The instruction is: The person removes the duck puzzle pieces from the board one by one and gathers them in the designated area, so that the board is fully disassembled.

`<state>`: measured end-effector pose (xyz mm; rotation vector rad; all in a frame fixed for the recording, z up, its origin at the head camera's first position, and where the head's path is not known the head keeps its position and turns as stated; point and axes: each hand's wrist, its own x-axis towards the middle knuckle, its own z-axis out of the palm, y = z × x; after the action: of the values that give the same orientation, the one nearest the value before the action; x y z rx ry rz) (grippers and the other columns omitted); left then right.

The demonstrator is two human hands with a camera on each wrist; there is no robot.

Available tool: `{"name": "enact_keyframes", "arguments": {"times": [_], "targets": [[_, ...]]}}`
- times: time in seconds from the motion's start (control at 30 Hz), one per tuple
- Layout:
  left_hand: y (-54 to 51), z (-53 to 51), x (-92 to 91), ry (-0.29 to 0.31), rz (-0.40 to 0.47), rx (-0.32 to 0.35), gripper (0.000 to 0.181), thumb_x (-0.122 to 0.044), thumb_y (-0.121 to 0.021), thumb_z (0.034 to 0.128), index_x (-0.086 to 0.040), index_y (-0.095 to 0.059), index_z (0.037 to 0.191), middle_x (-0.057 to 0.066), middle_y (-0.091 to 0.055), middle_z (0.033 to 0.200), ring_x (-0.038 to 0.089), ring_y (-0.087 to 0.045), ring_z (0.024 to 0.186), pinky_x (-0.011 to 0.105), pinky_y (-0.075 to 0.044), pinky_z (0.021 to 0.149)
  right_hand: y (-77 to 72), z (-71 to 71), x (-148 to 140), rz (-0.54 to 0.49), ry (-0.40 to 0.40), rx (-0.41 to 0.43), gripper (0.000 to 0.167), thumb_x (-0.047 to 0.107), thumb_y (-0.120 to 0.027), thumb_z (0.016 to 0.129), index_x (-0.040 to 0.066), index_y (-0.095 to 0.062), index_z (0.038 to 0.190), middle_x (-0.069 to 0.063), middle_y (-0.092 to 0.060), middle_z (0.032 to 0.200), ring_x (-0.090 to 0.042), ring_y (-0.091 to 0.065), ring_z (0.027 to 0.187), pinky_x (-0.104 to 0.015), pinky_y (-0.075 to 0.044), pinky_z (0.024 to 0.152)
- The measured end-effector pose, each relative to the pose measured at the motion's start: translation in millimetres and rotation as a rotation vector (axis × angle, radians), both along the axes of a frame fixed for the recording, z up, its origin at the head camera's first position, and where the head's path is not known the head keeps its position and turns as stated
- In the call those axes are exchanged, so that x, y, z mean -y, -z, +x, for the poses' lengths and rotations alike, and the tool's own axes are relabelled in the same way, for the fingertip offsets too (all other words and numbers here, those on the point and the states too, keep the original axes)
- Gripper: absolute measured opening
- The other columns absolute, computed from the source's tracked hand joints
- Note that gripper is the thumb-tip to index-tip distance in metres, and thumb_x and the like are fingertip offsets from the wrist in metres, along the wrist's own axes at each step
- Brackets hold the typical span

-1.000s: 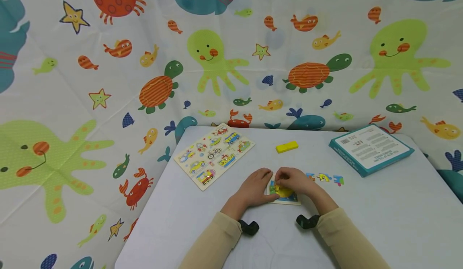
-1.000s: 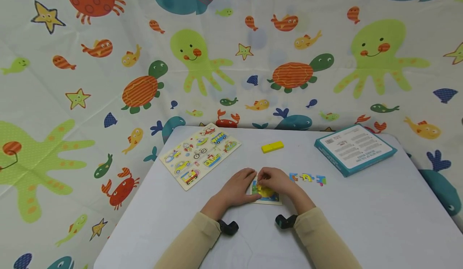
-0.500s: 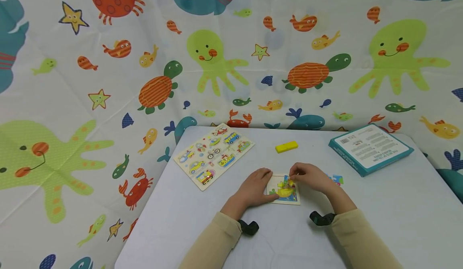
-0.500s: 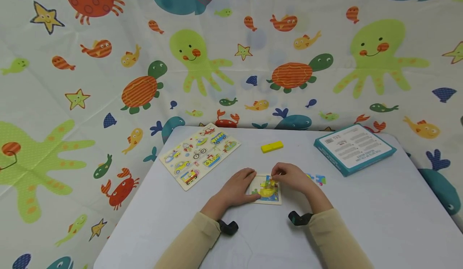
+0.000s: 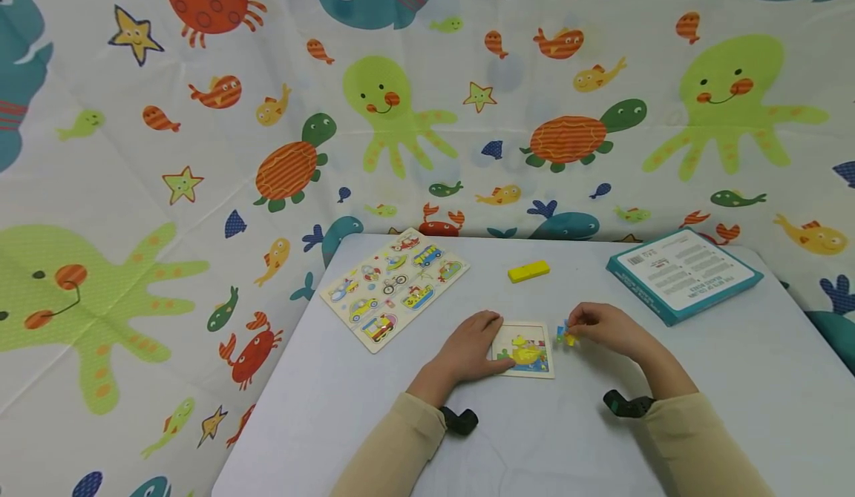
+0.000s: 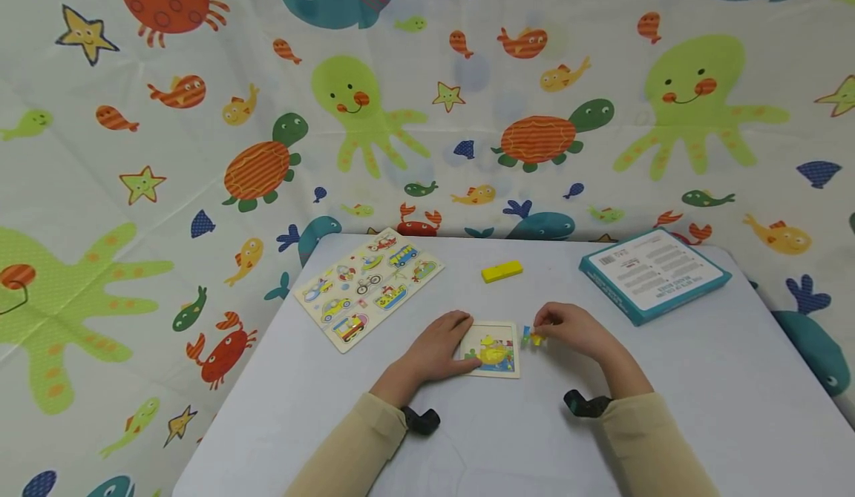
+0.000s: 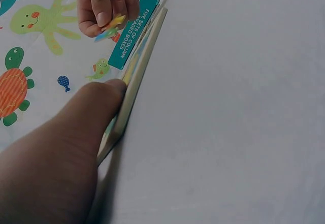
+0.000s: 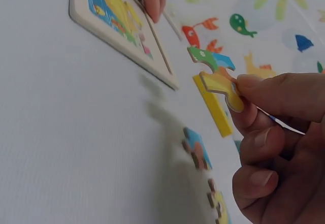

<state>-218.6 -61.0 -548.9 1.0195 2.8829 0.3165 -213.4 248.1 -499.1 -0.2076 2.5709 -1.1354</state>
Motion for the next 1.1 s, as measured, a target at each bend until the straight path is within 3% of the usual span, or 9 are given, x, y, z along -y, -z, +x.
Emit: {"name": "enact_keyframes", "arguments": {"times": [0.4,1.1], "targets": [[1.3,-0.1,-0.6,-0.002,-0.011,-0.010,0.090,-0.074,-0.047,0.0889,-0.015,-0.032,0.155,-0.001,-0.034,0.156,0.016,-0.031,0.146,0.032,-0.028,0.122,7.0,9.9,-12.2,0.011,0.022,0.038,0.021,0.031,-0.071,0.090,0.012,-0.066,0.097,-0.003,-0.062,0.093,-0.021,-0.053,0.088,-0.030,-0.046,0.071],[-2.0,1.9,-0.9,-0.008,-0.003,0.004,0.090,-0.073,-0.047,0.0890,-0.015,-0.032,0.155,-0.001,-0.034,0.157,0.016,-0.031,0.147,0.032,-0.027,0.122,16.2,12.9,-10.7,0.105,0.016,-0.003,0.011,0.024,-0.067,0.094,0.013,-0.065,0.095,-0.003,-0.062,0.092,-0.021,-0.053,0.088,-0.030,-0.046,0.072]]}}
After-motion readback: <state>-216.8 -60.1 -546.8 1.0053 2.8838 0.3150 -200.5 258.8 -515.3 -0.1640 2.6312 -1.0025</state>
